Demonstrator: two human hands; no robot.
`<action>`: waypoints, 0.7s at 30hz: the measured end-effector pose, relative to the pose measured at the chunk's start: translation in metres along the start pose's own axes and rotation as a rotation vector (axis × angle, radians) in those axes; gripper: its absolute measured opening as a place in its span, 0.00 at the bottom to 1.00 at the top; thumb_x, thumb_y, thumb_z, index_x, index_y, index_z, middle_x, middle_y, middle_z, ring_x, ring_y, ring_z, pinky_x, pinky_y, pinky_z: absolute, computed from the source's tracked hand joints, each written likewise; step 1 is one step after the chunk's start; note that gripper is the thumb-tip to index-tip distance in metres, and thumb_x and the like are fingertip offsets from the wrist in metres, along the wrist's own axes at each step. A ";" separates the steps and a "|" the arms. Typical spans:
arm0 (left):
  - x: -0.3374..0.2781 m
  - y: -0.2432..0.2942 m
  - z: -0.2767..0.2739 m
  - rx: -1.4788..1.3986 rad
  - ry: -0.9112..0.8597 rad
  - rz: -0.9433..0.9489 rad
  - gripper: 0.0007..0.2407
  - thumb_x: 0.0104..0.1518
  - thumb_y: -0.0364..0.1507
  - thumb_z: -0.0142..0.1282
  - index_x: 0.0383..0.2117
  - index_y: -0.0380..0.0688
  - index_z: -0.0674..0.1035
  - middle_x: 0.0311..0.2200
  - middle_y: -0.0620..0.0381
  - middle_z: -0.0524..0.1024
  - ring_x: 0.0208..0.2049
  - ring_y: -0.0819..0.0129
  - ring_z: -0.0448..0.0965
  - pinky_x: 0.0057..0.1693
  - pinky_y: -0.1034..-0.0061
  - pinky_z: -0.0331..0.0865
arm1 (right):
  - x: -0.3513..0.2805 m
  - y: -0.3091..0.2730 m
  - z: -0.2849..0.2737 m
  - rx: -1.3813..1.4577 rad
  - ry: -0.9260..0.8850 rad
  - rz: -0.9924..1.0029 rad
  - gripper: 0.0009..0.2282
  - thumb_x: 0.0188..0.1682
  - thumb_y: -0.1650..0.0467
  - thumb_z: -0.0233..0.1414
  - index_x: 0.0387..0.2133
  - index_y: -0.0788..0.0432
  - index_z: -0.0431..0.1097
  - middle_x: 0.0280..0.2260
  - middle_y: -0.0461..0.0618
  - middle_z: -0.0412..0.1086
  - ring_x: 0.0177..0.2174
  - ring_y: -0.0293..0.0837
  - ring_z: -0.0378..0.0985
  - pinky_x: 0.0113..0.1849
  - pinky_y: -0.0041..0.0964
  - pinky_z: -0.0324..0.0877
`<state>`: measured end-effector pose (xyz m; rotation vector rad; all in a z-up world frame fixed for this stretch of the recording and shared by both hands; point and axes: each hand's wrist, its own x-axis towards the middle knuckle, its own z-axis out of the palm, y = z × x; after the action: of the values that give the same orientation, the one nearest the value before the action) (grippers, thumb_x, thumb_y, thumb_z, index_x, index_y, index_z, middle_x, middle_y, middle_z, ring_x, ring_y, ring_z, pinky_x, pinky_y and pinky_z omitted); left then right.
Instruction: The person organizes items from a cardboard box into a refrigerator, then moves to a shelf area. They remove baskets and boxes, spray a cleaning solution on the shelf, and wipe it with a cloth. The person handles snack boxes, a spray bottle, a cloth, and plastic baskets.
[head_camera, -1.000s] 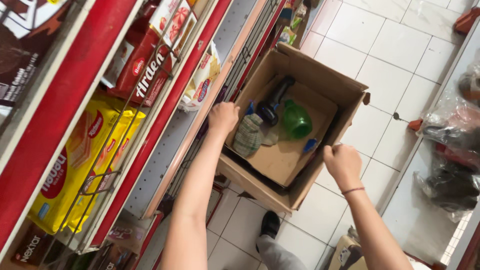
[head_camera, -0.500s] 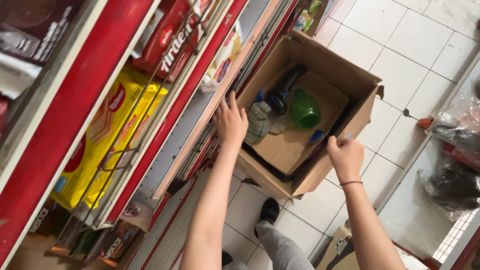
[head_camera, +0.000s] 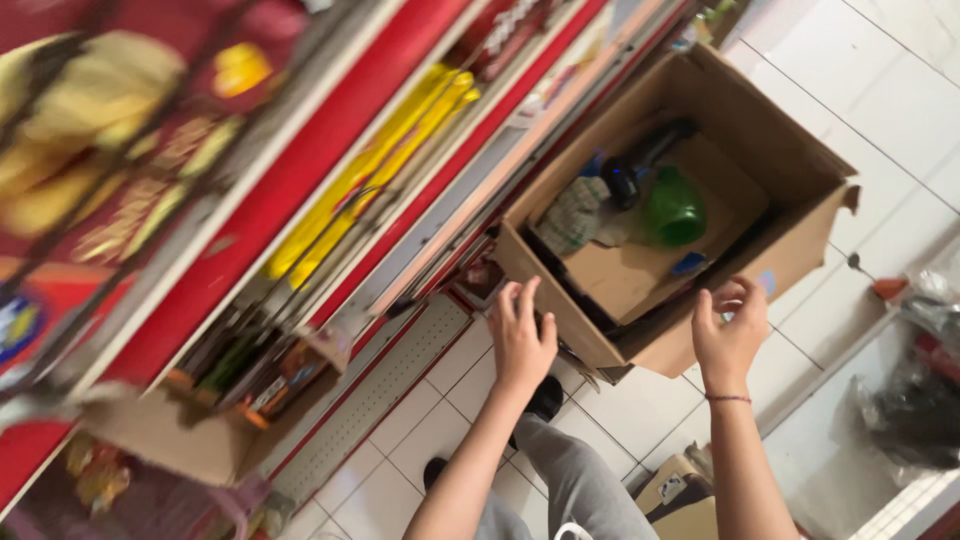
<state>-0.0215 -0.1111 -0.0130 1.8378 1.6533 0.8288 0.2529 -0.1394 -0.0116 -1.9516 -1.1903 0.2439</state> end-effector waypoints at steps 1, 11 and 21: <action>-0.004 0.003 -0.007 -0.002 0.010 0.008 0.24 0.55 0.27 0.58 0.61 0.45 0.69 0.55 0.43 0.65 0.59 0.48 0.66 0.64 0.49 0.58 | -0.004 -0.001 0.001 -0.033 -0.021 -0.006 0.16 0.52 0.71 0.58 0.51 0.64 0.66 0.39 0.55 0.69 0.35 0.49 0.74 0.41 0.41 0.71; -0.070 -0.005 -0.085 0.023 0.045 -0.001 0.23 0.55 0.26 0.58 0.60 0.45 0.70 0.55 0.43 0.65 0.58 0.47 0.67 0.60 0.54 0.61 | -0.049 -0.011 0.006 -0.236 -0.011 -0.234 0.19 0.50 0.71 0.60 0.53 0.63 0.67 0.52 0.63 0.62 0.55 0.62 0.66 0.55 0.53 0.65; -0.221 -0.033 -0.191 -0.038 0.149 -0.099 0.22 0.56 0.25 0.57 0.59 0.46 0.71 0.55 0.45 0.67 0.50 0.52 0.76 0.53 0.60 0.69 | -0.166 -0.140 0.026 0.089 -0.332 -0.439 0.18 0.45 0.78 0.54 0.52 0.62 0.67 0.48 0.59 0.64 0.46 0.55 0.72 0.50 0.47 0.69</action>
<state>-0.1994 -0.3304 0.0706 1.6896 1.7916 0.9679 0.0588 -0.2297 0.0334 -1.5608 -1.7564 0.3905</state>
